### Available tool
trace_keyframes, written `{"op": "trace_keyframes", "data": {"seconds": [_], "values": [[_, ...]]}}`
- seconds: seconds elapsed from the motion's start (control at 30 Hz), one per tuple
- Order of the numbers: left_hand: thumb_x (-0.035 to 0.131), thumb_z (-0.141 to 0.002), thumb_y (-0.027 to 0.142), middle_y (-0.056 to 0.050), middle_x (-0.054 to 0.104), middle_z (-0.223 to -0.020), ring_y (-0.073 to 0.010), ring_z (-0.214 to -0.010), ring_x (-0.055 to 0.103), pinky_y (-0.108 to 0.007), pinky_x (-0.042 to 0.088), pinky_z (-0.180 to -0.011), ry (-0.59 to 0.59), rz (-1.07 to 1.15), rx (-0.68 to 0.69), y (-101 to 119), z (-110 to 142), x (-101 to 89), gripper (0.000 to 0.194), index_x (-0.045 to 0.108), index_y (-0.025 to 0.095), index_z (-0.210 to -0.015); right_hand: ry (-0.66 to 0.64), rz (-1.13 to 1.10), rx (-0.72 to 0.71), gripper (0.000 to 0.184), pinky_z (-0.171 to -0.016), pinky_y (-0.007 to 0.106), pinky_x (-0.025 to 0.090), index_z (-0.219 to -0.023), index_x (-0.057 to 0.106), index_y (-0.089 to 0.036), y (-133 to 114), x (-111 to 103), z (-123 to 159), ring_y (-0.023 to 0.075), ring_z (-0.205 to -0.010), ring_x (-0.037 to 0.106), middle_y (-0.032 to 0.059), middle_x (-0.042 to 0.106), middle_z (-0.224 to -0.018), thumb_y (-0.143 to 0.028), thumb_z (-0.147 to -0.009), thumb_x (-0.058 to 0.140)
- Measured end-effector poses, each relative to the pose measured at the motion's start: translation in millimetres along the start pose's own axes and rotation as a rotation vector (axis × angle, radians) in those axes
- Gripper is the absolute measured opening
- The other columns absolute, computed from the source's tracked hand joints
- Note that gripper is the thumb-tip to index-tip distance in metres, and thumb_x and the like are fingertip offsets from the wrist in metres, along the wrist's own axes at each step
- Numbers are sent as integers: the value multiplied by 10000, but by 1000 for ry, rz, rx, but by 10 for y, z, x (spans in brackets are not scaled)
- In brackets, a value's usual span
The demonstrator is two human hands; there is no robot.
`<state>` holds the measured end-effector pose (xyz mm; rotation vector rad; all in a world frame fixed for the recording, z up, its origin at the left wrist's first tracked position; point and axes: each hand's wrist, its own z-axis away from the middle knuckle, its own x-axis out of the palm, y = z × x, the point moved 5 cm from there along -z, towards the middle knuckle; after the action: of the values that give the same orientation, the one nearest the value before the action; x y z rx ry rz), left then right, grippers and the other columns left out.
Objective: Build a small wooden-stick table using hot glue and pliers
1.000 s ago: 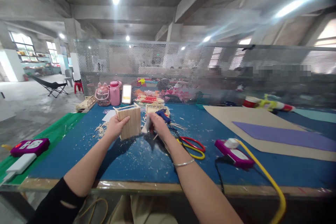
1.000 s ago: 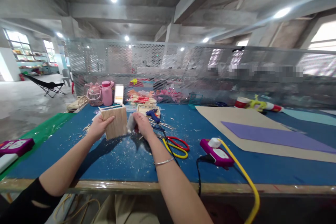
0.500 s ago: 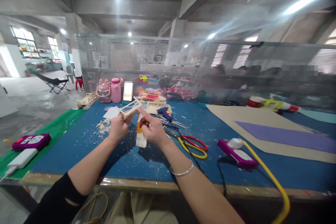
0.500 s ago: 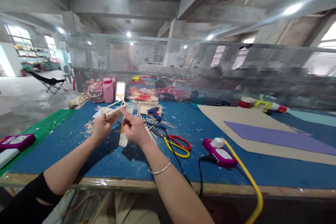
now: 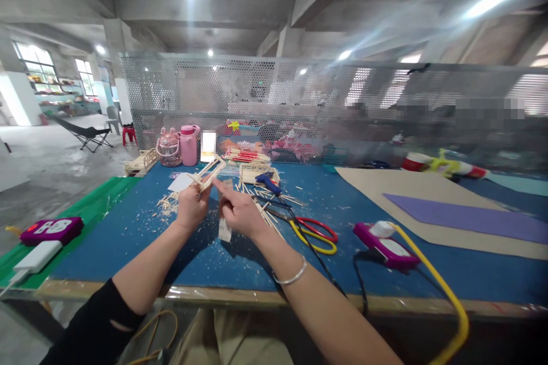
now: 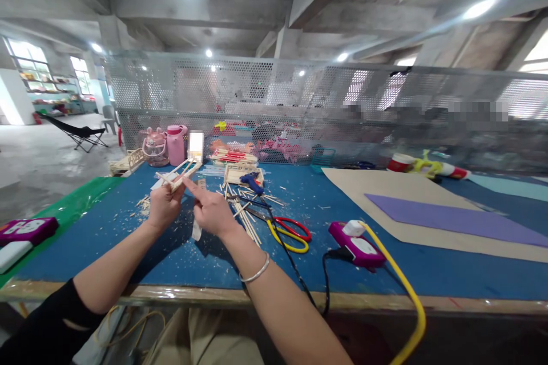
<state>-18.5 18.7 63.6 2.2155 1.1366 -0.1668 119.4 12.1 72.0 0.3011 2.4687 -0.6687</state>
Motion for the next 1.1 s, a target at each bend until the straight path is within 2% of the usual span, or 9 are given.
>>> {"op": "trace_keyframes", "data": {"seconds": [0.07,0.17,0.27,0.4,0.57,0.73,0.9,0.97,1.1], "values": [[471,-836,303,-103,710,-925,-212,-839,658,-266,483,-733,9,28,-29,-32,-19,-13,306,654,150,-1028,141,-211,166,568,-608,244,451,-1182,557,-208,200,-111,-17,121,-558,536,-22,636,-646,-77,-642,436],[489,-826,313,-114,708,-929,-232,-857,654,-285,491,-729,-33,29,-83,-86,-35,18,311,658,136,-1019,361,-770,396,455,-558,214,461,-973,626,-211,524,-258,-21,116,-631,592,-24,662,-703,-73,-582,437],[520,-805,298,-117,711,-903,-235,-824,660,-289,497,-716,-103,-4,-68,-79,-11,97,287,665,144,-999,434,-1167,521,376,-539,158,472,-817,633,-211,633,-285,-38,96,-704,631,-39,687,-784,-16,-523,503],[494,-819,289,-102,717,-876,-210,-782,668,-271,500,-710,-167,-25,4,18,62,196,268,672,165,-976,424,-1292,612,175,-444,106,455,-697,617,-181,521,-200,-42,57,-524,600,-53,651,-584,-87,-569,690],[465,-834,284,-108,715,-885,-209,-812,664,-275,497,-733,-154,-32,26,85,98,203,305,649,157,-1041,456,-1338,541,238,-461,110,493,-768,592,-217,394,-159,-54,73,-568,644,-64,676,-640,-227,-597,757],[448,-844,294,-115,707,-909,-216,-818,659,-283,486,-739,-89,-36,32,79,82,158,328,630,164,-1084,463,-1242,492,205,-507,163,527,-815,554,-221,410,-231,-66,117,-664,678,-33,695,-729,-338,-703,678],[438,-835,277,-119,703,-868,-217,-795,652,-285,470,-729,-131,-41,-10,82,84,176,298,649,153,-1004,497,-859,317,285,-519,242,533,-904,488,-217,262,-232,-13,154,-636,674,11,693,-723,-492,-832,471],[454,-806,237,-114,697,-799,-210,-741,648,-279,466,-692,-147,-43,-37,77,84,174,236,663,146,-866,432,-615,235,261,-579,271,543,-919,497,-211,152,-154,20,157,-651,670,49,703,-812,-459,-854,444],[497,-711,174,-65,643,-609,-184,-563,601,-260,434,-555,-171,-47,-57,61,71,149,121,589,161,-634,264,-208,15,221,-855,327,503,-1002,569,-194,-17,1,54,185,-956,631,92,638,-1114,-271,-795,553]]}}
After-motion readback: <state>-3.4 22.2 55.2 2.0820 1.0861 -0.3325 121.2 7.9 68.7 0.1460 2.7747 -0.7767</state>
